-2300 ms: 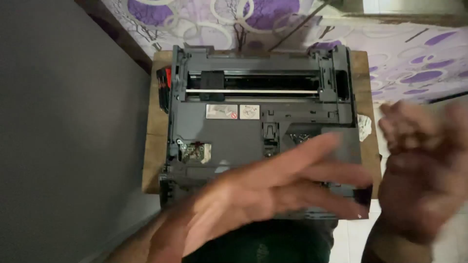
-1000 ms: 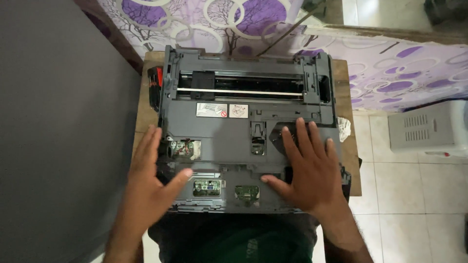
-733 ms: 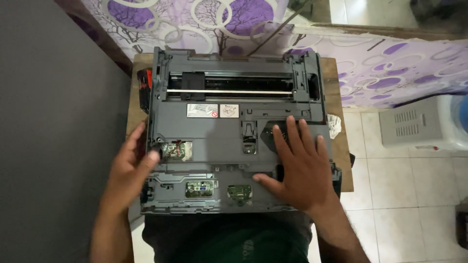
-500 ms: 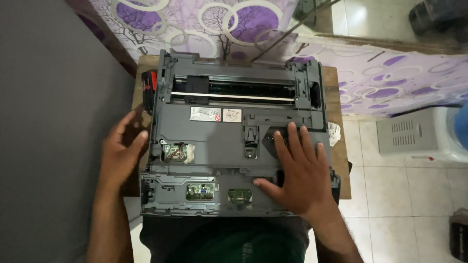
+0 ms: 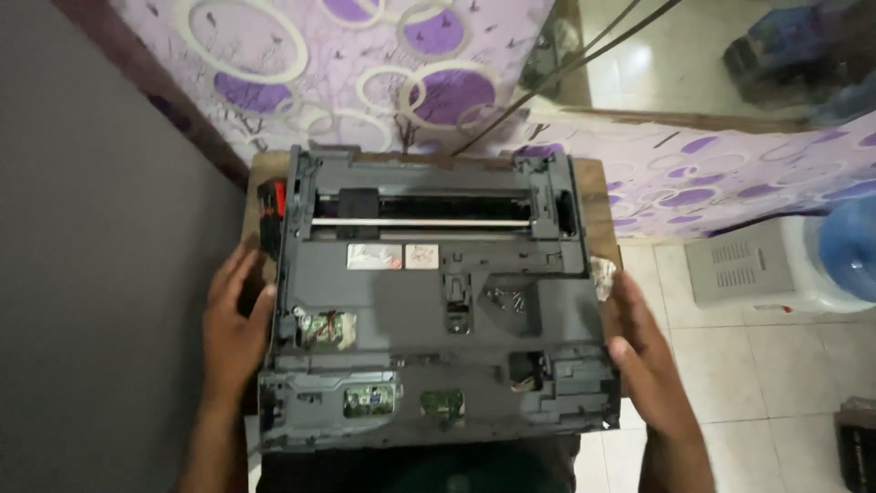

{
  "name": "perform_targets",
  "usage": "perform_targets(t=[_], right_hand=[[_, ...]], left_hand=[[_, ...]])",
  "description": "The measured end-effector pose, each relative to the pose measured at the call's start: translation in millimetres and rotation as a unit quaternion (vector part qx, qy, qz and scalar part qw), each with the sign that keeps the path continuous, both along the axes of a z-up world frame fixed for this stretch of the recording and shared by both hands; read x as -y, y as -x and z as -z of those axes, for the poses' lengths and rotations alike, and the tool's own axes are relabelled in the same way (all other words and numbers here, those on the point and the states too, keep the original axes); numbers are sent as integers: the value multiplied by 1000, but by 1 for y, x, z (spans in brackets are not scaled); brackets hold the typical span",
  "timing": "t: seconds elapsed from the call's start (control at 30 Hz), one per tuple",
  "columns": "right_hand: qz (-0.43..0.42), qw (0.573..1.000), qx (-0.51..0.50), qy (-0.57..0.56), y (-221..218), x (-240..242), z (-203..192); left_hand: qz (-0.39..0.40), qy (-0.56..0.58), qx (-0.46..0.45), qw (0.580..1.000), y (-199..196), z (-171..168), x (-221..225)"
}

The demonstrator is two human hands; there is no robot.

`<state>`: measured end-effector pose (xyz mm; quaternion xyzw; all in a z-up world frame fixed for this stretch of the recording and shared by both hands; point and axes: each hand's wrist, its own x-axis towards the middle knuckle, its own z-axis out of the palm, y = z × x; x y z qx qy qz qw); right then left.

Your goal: Cleaning internal components with a cloth and removing screws from a printer base using a screwdriver.

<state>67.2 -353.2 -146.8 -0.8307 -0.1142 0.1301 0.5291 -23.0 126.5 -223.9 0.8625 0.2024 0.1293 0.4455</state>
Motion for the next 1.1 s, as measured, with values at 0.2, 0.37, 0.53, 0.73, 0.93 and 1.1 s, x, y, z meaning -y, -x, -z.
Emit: perform_targets(t=[0.2,0.37,0.53,0.73,0.93,1.1], right_hand=[[24,996,-75,-44,-1,-29,-2],[20,995,-81,-45,-1,-20,4],[-16,980,-90,-174,-8,-9,31],[-27,997,-62,-24,-18,2,58],[-40,982,-176,59,-21,-1,32],[-1,995,-99,18,-24,10,68]], left_hand=[[5,81,-10,997,12,8,11],[141,-8,124,982,22,173,-64],[219,3,196,956,-10,285,-116],[240,109,155,952,-27,303,-129],[205,221,131,945,-11,299,-117],[146,296,133,935,17,265,-114]])
